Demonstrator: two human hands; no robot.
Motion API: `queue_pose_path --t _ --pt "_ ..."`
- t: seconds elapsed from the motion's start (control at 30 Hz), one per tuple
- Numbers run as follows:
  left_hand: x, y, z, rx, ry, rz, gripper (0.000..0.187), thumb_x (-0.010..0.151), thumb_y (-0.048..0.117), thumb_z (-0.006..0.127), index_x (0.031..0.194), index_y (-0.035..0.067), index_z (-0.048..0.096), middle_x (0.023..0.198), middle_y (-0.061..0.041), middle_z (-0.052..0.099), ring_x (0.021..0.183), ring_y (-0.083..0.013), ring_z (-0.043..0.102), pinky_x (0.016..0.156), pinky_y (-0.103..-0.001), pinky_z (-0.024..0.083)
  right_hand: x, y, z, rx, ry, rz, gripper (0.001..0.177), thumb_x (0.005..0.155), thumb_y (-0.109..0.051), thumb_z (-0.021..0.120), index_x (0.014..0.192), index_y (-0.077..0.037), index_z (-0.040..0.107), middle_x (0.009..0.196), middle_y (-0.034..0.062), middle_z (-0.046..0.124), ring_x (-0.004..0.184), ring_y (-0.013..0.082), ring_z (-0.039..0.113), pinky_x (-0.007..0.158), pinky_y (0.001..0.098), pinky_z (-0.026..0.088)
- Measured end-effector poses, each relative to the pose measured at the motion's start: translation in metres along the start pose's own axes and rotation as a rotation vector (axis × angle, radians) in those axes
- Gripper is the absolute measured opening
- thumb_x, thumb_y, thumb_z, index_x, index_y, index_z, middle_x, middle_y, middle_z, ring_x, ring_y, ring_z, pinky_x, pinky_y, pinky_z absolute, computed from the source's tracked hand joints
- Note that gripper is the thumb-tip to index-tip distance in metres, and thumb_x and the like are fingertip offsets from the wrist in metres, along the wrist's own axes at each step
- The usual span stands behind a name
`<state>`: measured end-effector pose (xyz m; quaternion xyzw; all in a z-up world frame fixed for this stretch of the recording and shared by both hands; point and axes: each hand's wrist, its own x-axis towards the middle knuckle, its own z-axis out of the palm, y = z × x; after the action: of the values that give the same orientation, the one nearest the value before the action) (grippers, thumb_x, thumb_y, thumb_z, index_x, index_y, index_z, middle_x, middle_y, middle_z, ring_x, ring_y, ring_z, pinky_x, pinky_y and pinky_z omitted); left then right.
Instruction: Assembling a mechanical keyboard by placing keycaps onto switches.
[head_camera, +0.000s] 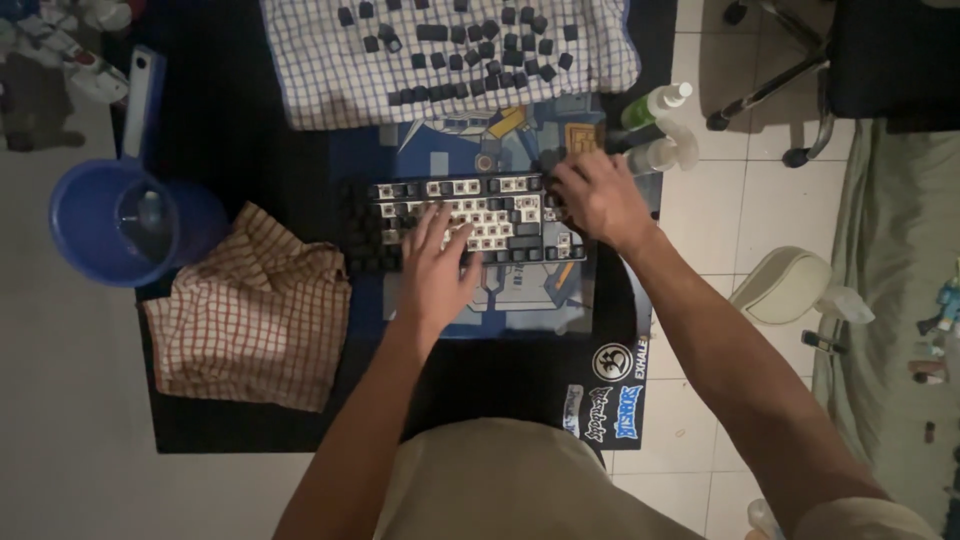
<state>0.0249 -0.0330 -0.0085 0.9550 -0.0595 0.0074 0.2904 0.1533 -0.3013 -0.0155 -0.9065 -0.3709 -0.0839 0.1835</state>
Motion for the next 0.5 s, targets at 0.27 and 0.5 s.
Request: queue_pose_path --t 0.27,0.5 --pt "0.042 0.028 0.025 0.020 -0.069 0.105 0.038 0.095 0.025 0.071 0.129 0.006 0.072 0.150 -0.019 0.052 0.145 -0.0397 0.042 0.119 -0.059 0.032 -0.016 0.002 -0.024 0.434 0.173 0.477 0.018 0.105 -0.006 0.068 0.123 -0.001 0.066 0.120 0.0174 0.064 0.102 0.0356 0.068 0.083 0.0405 0.059" --pt "0.104 0.048 0.074 -0.001 -0.076 0.258 0.043 0.097 0.026 0.073 0.128 -0.003 0.068 0.134 -0.020 0.059 0.131 -0.0370 0.051 0.113 -0.047 0.043 -0.054 0.008 -0.022 0.599 0.105 0.692 0.026 0.104 -0.007 0.064 0.129 -0.001 0.062 0.107 0.0180 0.073 0.089 0.0259 0.079 0.073 0.0333 0.060"
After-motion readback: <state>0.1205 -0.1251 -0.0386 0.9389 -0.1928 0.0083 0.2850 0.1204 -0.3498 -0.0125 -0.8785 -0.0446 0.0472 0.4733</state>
